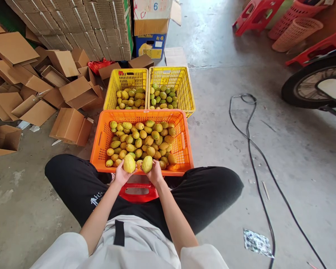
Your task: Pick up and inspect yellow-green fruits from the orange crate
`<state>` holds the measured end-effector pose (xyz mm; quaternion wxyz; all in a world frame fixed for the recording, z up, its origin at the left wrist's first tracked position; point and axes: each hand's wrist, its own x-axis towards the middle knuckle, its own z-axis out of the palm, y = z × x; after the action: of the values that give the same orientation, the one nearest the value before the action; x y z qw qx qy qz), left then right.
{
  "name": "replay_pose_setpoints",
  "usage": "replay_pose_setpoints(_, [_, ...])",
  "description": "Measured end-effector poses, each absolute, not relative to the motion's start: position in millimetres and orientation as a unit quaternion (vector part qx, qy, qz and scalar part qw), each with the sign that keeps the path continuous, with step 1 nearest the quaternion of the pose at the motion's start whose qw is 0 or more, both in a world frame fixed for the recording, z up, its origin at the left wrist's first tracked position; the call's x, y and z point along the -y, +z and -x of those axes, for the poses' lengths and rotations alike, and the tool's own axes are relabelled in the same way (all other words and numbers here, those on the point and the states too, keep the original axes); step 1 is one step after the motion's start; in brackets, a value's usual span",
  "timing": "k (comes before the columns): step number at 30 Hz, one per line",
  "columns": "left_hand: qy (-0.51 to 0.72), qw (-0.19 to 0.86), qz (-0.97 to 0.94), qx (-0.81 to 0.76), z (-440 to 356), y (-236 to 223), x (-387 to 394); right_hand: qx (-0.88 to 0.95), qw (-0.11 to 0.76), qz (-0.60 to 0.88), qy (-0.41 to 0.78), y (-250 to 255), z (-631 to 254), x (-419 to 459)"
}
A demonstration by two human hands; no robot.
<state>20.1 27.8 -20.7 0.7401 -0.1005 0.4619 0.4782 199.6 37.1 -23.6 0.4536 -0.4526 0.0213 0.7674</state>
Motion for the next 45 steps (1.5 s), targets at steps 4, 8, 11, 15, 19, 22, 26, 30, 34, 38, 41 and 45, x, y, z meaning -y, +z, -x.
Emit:
replay_pose_setpoints(4, [0.466,0.722,0.119,-0.497,-20,-14,-29,-0.013,0.462,0.454,0.762,-20,-201,-38])
replay_pose_setpoints(8, [0.463,0.708,0.113,-0.52,-20,-13,-29,0.011,0.466,0.446,0.765,-12,-200,-35])
replay_pose_setpoints(11, [0.458,0.721,0.097,-0.511,-21,-12,-28,0.025,0.466,0.443,0.765,-7,-199,-34])
replay_pose_setpoints(15, [0.45,0.736,0.074,-0.5,-22,-11,-28,0.021,0.492,0.44,0.751,-5,-201,-33])
replay_pose_setpoints(19, [0.453,0.735,0.029,-0.503,-24,-13,-28,0.027,0.485,0.449,0.75,-10,-202,-33])
replay_pose_setpoints(22, [0.444,0.724,-0.018,-0.528,-24,-17,-27,0.045,0.462,0.488,0.739,-16,-199,-33])
replay_pose_setpoints(26, [0.418,0.716,-0.043,-0.557,-24,-20,-26,0.058,0.462,0.513,0.721,-21,-197,-33])
replay_pose_setpoints(30, [0.404,0.718,-0.014,-0.566,-25,-20,-26,0.05,0.469,0.512,0.718,-22,-198,-33])
replay_pose_setpoints(34, [0.421,0.722,0.047,-0.547,-26,-20,-28,0.003,0.47,0.474,0.745,-21,-200,-33])
replay_pose_setpoints(38, [0.452,0.709,0.112,-0.529,-27,-19,-31,-0.038,0.489,0.414,0.767,-22,-201,-35])
replay_pose_setpoints(41, [0.469,0.715,0.135,-0.501,-26,-14,-32,-0.036,0.498,0.39,0.774,-23,-202,-35])
replay_pose_setpoints(45, [0.478,0.73,0.132,-0.47,-23,-9,-31,-0.005,0.5,0.385,0.776,-21,-202,-34])
